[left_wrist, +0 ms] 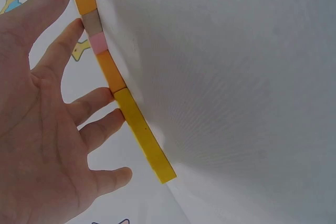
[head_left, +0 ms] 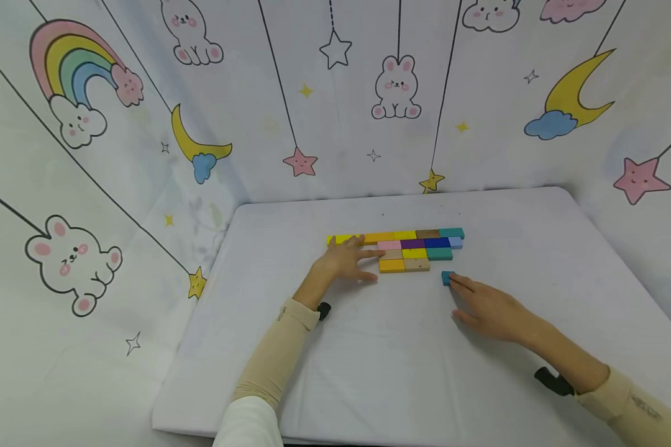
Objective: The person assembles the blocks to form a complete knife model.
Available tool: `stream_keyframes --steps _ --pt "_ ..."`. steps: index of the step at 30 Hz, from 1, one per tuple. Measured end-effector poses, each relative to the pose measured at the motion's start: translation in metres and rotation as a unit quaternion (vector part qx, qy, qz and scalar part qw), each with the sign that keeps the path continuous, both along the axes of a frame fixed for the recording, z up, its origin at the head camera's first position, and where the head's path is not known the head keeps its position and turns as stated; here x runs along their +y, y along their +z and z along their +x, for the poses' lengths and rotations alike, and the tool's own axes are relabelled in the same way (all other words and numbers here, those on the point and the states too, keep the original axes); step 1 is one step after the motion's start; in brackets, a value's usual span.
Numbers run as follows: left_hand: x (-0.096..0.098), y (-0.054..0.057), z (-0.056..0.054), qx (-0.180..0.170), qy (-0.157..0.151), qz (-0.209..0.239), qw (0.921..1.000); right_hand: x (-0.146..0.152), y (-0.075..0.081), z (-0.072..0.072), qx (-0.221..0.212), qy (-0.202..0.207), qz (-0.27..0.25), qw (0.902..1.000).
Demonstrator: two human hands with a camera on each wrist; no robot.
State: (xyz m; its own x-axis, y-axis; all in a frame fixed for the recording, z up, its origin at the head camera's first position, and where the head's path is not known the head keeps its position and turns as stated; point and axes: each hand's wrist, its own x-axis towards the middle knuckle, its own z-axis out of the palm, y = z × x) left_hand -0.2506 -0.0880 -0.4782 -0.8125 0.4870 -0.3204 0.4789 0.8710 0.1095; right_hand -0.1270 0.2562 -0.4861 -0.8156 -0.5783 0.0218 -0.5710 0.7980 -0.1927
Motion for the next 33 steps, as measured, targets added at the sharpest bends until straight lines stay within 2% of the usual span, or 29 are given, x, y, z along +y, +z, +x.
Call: stream_keyframes --steps 10,22,33 --pt "0.000 -0.001 0.000 0.003 0.001 0.002 1.0000 -0.002 -0.001 -0.012 -0.001 0.008 -0.002 1.0000" --pt "-0.001 0.001 0.001 0.003 0.002 0.005 1.0000 -0.004 -0.006 -0.029 -0.027 0.007 0.003 0.9996" --pt "-0.001 0.001 0.001 -0.011 0.011 0.014 0.9998 -0.008 -0.007 -0.037 -0.030 0.007 0.004 0.9995"
